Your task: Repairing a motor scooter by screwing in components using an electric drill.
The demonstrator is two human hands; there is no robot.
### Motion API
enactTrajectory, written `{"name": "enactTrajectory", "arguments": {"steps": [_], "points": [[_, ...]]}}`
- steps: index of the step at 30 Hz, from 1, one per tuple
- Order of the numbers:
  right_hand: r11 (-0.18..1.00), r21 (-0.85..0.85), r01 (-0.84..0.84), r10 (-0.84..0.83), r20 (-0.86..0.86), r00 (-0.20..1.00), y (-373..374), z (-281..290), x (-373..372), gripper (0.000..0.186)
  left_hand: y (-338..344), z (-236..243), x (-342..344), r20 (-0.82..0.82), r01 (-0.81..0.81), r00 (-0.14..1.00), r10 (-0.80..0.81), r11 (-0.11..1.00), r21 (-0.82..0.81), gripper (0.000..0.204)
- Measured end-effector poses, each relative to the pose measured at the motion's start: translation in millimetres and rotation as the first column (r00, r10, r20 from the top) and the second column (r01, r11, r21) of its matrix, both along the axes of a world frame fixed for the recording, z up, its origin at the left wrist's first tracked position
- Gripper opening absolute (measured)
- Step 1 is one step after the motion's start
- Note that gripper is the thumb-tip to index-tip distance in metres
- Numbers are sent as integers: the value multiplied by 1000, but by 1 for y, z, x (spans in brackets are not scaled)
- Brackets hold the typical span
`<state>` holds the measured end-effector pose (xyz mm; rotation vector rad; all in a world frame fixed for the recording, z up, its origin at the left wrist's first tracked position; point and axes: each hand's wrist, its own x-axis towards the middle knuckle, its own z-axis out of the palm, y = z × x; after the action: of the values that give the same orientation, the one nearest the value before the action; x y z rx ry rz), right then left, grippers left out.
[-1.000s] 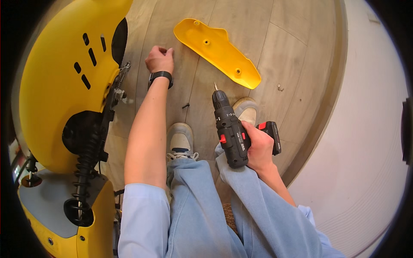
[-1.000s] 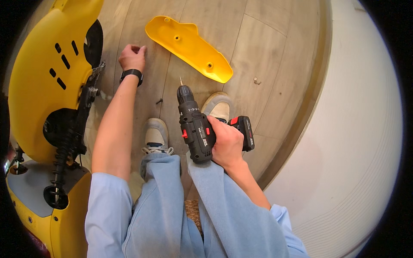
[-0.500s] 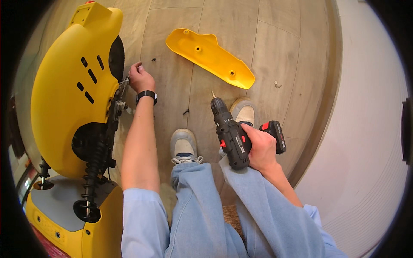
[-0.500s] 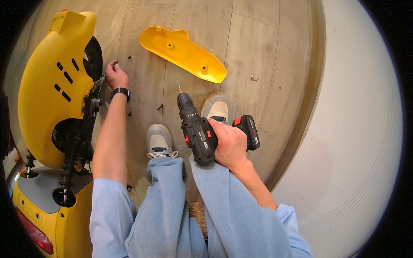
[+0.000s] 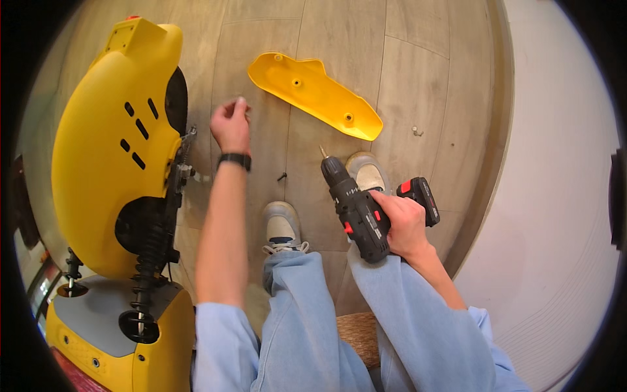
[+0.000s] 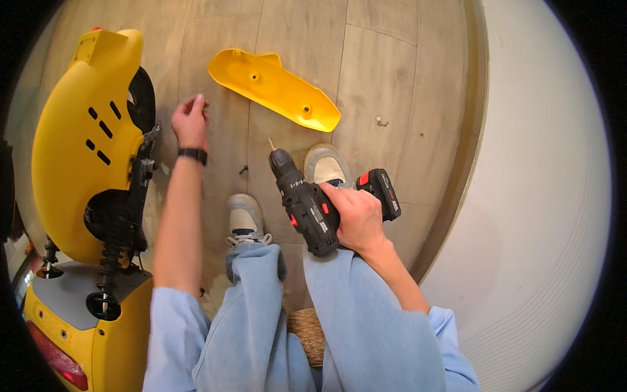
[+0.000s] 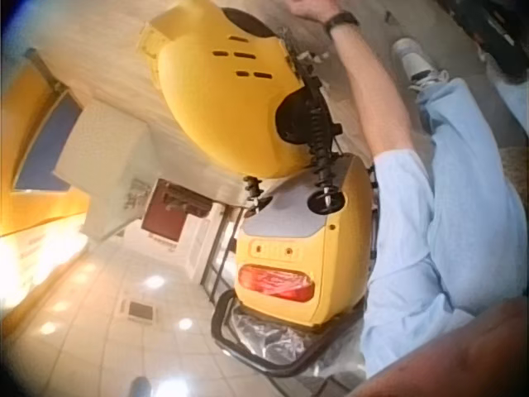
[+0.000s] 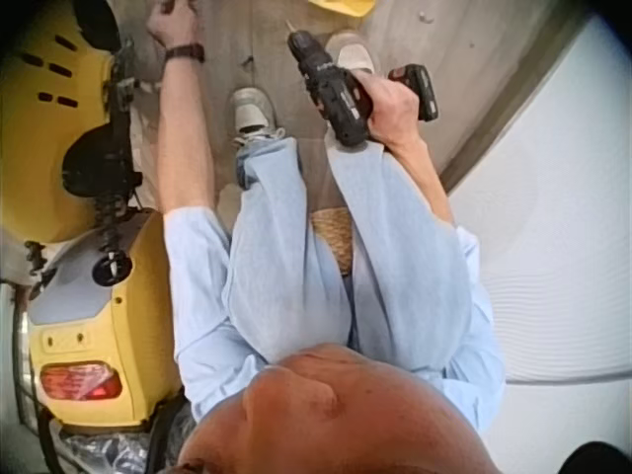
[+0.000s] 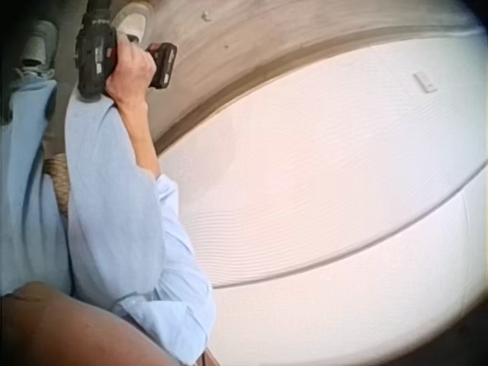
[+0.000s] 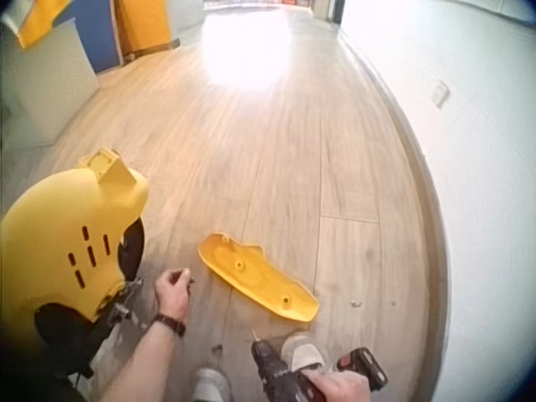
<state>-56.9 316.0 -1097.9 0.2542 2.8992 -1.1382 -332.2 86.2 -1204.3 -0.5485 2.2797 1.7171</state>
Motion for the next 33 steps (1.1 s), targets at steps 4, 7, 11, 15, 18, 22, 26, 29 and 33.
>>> {"name": "enactTrajectory", "arguments": {"steps": [4,7,11,15,18,22,26,29,33], "points": [[996,-38,-85,78,-157,985,-2,9,-12,38,8,61,76,228,-177,973,27,718,674,8],[992,-17,-128,121,-236,964,-7,17,-18,39,5,98,112,311,-226,950,-36,607,762,11],[981,43,-192,196,-271,943,-13,24,-22,38,-2,120,127,286,-205,951,-118,451,869,23],[969,87,-230,244,-250,937,-15,25,-25,37,-8,121,132,265,-196,949,-174,334,922,24],[975,72,-212,224,-306,926,-15,26,-24,37,-11,120,135,272,-211,943,-193,287,934,22],[971,81,-223,237,-290,927,-17,24,-25,36,-11,120,134,290,-210,938,-188,356,911,20],[972,84,-219,234,-296,926,-17,22,-26,36,-10,121,137,315,-242,933,-173,346,906,19],[971,78,-224,237,-308,921,-18,21,-27,36,-9,119,139,374,-324,914,-158,272,906,19],[970,76,-231,244,-308,920,-18,20,-28,36,-10,116,140,373,-342,912,-168,190,920,19]]}}
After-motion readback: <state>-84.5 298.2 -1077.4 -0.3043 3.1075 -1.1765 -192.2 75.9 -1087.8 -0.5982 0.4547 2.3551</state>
